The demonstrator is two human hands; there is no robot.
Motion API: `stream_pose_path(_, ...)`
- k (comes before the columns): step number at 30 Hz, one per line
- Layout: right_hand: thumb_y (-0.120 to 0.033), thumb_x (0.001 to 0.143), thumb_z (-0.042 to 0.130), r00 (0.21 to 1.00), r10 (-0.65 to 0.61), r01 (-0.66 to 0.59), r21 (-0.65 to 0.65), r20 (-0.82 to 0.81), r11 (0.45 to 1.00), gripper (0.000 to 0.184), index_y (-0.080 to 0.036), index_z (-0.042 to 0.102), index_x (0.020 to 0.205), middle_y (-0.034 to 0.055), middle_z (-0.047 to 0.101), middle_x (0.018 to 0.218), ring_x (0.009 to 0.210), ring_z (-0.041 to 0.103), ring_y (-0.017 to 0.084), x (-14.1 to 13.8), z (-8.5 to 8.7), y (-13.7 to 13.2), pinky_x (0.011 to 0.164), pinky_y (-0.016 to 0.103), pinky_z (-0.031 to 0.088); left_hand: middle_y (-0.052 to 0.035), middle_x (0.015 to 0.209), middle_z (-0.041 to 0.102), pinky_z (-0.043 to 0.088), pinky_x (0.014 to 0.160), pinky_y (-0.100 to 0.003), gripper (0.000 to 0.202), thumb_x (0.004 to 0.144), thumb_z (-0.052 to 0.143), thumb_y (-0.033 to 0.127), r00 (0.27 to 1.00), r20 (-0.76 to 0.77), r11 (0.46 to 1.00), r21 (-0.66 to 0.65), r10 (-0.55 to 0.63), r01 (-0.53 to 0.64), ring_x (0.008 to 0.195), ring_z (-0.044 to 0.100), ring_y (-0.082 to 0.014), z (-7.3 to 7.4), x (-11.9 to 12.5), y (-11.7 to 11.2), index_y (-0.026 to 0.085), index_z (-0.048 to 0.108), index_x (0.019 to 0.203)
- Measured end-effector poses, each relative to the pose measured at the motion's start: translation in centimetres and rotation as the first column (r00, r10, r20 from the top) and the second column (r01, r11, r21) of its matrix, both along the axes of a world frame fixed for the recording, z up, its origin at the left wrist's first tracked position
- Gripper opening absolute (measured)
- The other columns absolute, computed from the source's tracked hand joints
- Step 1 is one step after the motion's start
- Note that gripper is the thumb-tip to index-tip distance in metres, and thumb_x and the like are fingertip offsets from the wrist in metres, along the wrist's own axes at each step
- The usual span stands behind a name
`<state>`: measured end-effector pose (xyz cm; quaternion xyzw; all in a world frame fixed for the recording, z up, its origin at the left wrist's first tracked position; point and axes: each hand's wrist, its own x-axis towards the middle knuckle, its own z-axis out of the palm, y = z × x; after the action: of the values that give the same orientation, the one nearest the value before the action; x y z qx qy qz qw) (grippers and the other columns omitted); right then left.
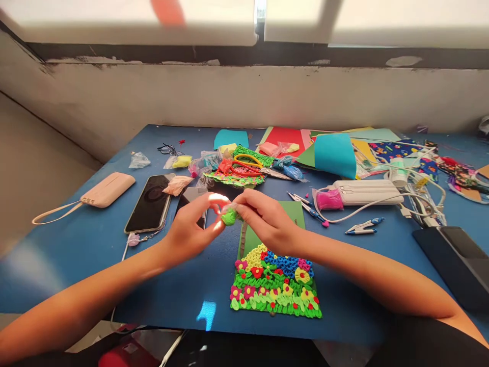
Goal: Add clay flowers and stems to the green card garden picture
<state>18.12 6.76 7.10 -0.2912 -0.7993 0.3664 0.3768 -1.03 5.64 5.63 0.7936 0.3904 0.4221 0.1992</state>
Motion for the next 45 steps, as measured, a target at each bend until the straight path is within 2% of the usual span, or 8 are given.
stream_pose_path(7,-0.040,0.092,0.051,0.987,-0.014,-0.069,-0.493,-0.163,0.867,0.027,-0.015,0.059,0.084,-0.0042,0.044,0.062,0.050,0.031,0.006,-0.5,-0.7,0.5,0.043,0.019,0.027,-0.0013,0.083,0.068,0.054,0.061,-0.020,0.012,0.087,0.051,0.015,0.997,0.027,0.991,-0.110,-0.074,0.077,0.068,0.062,-0.0103,-0.8,0.4,-0.5,0.018,0.060,0.093)
stream_pose_path(11,-0.026,0.095,0.048,0.995,0.023,-0.024,0.007,0.094,1.000,0.020,-0.015,0.062,0.085,0.0002,0.056,0.068,0.060,0.047,0.009,0.1,0.1,0.9,0.053,0.021,0.039,-0.0059,0.091,0.069,0.057,0.075,-0.025,0.015,0.088,0.055,0.009,0.993,-0.075,0.890,0.453,0.089,-0.045,0.085,0.066,-0.0141,-0.3,-0.4,0.1,0.017,0.058,0.100)
stream_pose_path(19,-0.017,0.094,0.050,0.947,-0.294,0.118,0.712,0.129,0.692,0.011,-0.017,0.060,0.088,-0.0037,0.054,0.060,0.051,0.042,0.007,0.3,-0.8,0.0,0.049,0.021,0.035,-0.0027,0.076,0.069,0.057,0.063,-0.025,0.007,0.088,0.056,0.014,0.919,-0.343,0.624,0.766,0.195,0.154,0.072,0.069,-0.0154,0.1,-1.7,0.8,0.019,0.059,0.091)
stream_pose_path(25,-0.012,0.095,0.042,0.970,-0.027,-0.114,0.552,0.241,0.826,0.017,-0.016,0.058,0.090,0.0024,0.056,0.074,0.064,0.048,0.011,0.4,-0.7,0.7,0.056,0.023,0.040,0.0005,0.068,0.060,0.049,0.055,-0.018,0.013,0.086,0.045,0.015,0.994,-0.107,0.995,0.087,-0.033,0.043,0.059,0.056,-0.0090,0.4,-0.5,-0.2,0.017,0.057,0.083)
stream_pose_path(29,-0.022,0.097,0.044,0.997,0.080,-0.079,-0.034,0.017,0.996,0.019,-0.017,0.058,0.086,0.0032,0.053,0.083,0.074,0.051,0.011,-0.1,-0.4,0.4,0.065,0.024,0.045,0.0015,0.073,0.058,0.048,0.050,-0.019,0.006,0.077,0.058,0.022,0.967,0.242,0.860,-0.473,-0.084,0.193,0.055,0.054,-0.0082,0.3,0.2,-0.1,0.018,0.055,0.080)
stream_pose_path(33,-0.036,0.097,0.045,0.976,0.155,-0.215,-0.532,-0.155,0.819,0.026,-0.017,0.056,0.082,0.0014,0.052,0.079,0.070,0.050,0.011,-0.3,-0.2,0.5,0.068,0.026,0.047,0.0007,0.073,0.062,0.047,0.052,-0.020,0.014,0.069,0.069,0.023,0.931,0.363,0.730,-0.627,-0.034,0.271,0.056,0.055,-0.0093,0.6,0.3,0.2,0.016,0.059,0.075)
stream_pose_path(38,-0.026,0.093,0.051,0.996,0.029,-0.028,-0.016,0.079,0.999,0.019,-0.017,0.062,0.079,0.0037,0.058,0.081,0.076,0.055,0.012,-0.2,-0.3,1.3,0.069,0.026,0.047,0.0016,0.065,0.064,0.046,0.059,-0.021,0.008,0.063,0.069,0.018,0.850,0.495,0.703,-0.669,0.179,0.242,0.059,0.055,-0.0098,0.7,0.5,0.1,0.015,0.065,0.069)
stream_pose_path(45,-0.017,0.092,0.053,0.967,-0.210,0.129,0.427,0.147,0.895,0.014,-0.017,0.066,0.088,0.0031,0.070,0.079,0.067,0.061,0.010,-0.3,-1.4,0.5,0.060,0.021,0.048,0.0024,0.070,0.063,0.045,0.066,-0.018,0.010,0.065,0.068,0.022,0.756,0.567,0.730,-0.660,0.328,0.177,0.070,0.055,-0.0090,0.2,0.9,-0.3,0.016,0.066,0.072)
